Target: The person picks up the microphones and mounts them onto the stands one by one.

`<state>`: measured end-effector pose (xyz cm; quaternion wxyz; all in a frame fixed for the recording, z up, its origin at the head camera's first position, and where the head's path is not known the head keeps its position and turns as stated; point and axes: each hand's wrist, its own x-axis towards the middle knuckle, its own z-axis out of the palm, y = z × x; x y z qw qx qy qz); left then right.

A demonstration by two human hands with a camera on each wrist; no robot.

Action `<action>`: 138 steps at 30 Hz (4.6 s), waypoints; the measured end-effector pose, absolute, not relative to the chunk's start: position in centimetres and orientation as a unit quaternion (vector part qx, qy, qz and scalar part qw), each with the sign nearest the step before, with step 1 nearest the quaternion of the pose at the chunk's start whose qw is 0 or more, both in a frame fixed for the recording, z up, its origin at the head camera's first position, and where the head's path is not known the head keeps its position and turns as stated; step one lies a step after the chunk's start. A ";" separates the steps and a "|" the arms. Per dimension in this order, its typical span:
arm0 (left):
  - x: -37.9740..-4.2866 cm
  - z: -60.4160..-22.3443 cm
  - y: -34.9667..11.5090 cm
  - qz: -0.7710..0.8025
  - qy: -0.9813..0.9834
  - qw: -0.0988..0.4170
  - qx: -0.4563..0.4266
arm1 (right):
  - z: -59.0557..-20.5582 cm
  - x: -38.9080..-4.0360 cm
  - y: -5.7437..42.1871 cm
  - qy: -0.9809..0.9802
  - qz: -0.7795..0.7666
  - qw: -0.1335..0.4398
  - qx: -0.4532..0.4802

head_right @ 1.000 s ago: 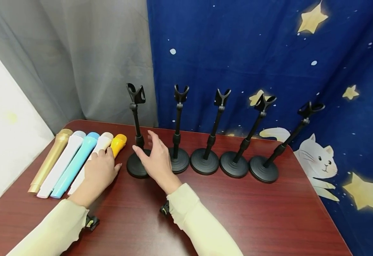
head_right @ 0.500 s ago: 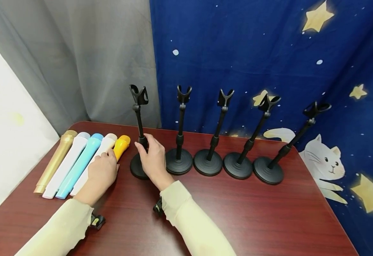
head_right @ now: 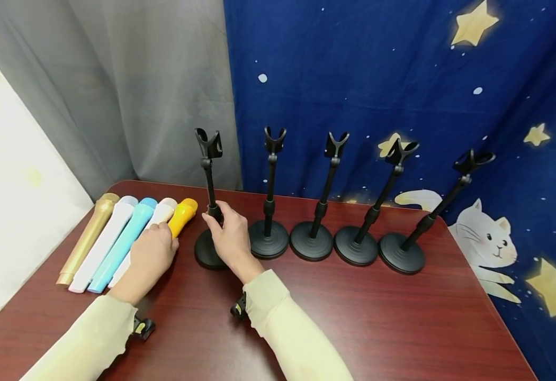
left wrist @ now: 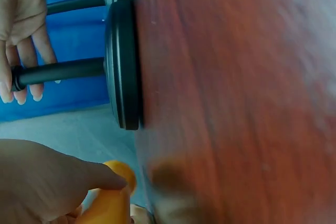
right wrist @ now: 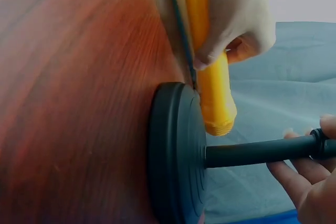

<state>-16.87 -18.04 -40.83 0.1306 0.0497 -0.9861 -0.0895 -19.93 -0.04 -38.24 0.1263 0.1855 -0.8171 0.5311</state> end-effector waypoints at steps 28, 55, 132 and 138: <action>-16.0 -38.7 -15.2 -0.373 -0.910 0.156 0.089 | -36.4 -15.0 4.6 -0.583 0.766 0.039 0.266; -15.7 -35.0 -10.2 -0.563 -0.781 0.267 -0.033 | -38.8 -16.9 8.7 -0.512 0.760 -0.115 0.382; -13.1 -28.0 -7.8 -0.553 -0.704 0.420 -0.147 | -39.4 -12.2 3.3 -0.771 0.603 0.084 0.186; -13.9 -27.6 -8.8 -0.519 -0.735 0.412 -0.144 | -39.9 -11.5 2.6 -0.807 0.530 0.145 0.218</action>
